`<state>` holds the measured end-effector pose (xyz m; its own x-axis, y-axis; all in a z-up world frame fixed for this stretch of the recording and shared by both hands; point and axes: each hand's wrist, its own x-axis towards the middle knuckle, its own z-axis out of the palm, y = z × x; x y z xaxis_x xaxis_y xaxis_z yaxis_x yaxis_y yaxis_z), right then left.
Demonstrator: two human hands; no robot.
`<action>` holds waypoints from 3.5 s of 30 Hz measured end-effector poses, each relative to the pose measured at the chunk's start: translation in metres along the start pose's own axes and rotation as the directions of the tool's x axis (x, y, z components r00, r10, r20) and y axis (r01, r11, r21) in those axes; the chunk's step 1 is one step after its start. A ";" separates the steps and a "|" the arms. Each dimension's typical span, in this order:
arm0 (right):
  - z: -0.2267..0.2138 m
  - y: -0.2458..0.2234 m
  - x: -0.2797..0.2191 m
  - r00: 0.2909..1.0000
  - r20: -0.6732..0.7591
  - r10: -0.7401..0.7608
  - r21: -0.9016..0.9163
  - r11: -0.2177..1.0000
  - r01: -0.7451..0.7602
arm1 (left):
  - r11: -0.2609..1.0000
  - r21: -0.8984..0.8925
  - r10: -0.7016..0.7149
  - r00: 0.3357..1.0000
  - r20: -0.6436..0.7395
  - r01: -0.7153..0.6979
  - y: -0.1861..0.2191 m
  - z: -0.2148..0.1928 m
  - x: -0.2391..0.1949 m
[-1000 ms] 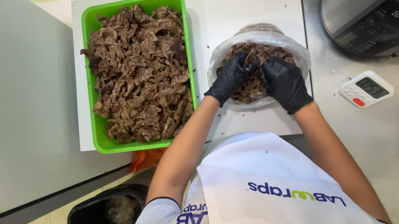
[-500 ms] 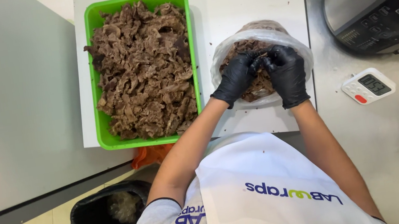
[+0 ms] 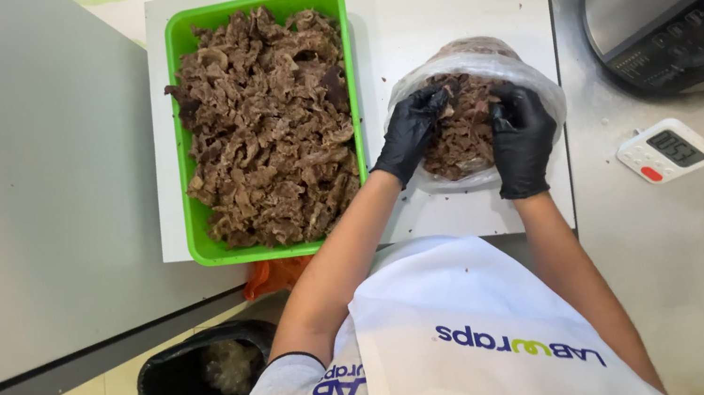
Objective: Separating pieces of shredded meat from a tray and placing them into a plastic bag.
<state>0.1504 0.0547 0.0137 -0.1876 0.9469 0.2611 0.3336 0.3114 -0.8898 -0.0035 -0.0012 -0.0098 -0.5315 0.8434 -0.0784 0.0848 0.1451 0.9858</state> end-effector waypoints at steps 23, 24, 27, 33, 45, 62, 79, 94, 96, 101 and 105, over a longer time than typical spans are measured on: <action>0.006 -0.001 -0.001 0.995 0.022 0.100 0.183 0.978 -0.103 | 0.771 -0.616 -0.185 0.982 0.032 0.166 -0.002 0.010 -0.006; 0.002 0.001 0.001 0.994 0.022 0.105 0.182 0.977 -0.107 | 0.770 -0.615 -0.189 0.981 0.034 0.170 0.002 0.008 -0.004; -0.009 0.007 0.003 0.997 -0.045 0.061 0.147 0.988 -0.054 | 0.923 -0.372 -0.140 0.986 -0.095 0.095 0.004 0.003 0.002; -0.005 -0.011 -0.005 0.994 0.076 -0.080 0.043 0.996 0.076 | 0.932 -0.352 -0.101 0.995 -0.009 0.091 0.005 0.018 -0.014; 0.001 -0.006 -0.010 0.992 0.078 0.104 -0.069 0.993 -0.099 | 0.991 0.117 -0.065 0.998 0.021 0.062 -0.046 0.032 0.014; 0.008 0.009 0.023 0.950 0.246 0.192 -0.116 0.979 -0.168 | 0.934 -0.358 -0.006 1.000 0.017 0.012 -0.033 0.030 0.009; -0.011 0.014 0.019 0.998 0.028 -0.062 -0.226 0.972 0.067 | 0.962 0.239 0.141 0.990 -0.004 -0.136 0.001 0.011 0.007; -0.007 0.014 0.027 0.968 0.213 0.133 0.001 0.991 -0.137 | 0.973 0.200 0.114 0.993 0.021 -0.116 -0.014 0.040 0.010; -0.007 0.015 0.024 0.969 0.211 0.129 -0.051 0.991 -0.121 | 0.970 0.206 0.128 0.992 0.010 -0.128 -0.013 0.042 0.005; -0.011 0.022 0.012 0.972 0.193 -0.137 -0.234 0.955 0.181 | 0.890 0.340 0.314 0.949 0.029 -0.305 -0.026 0.044 0.006; -0.032 0.051 0.020 0.907 0.265 -0.327 -0.346 0.846 0.406 | 0.769 0.485 0.423 0.901 0.102 -0.416 -0.072 0.021 0.028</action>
<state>0.1931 0.0920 -0.0147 -0.5242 0.7358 0.4289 0.5253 0.6757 -0.5172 -0.0067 0.0230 -0.0856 -0.3570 0.8735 0.3309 0.6951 0.0118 0.7188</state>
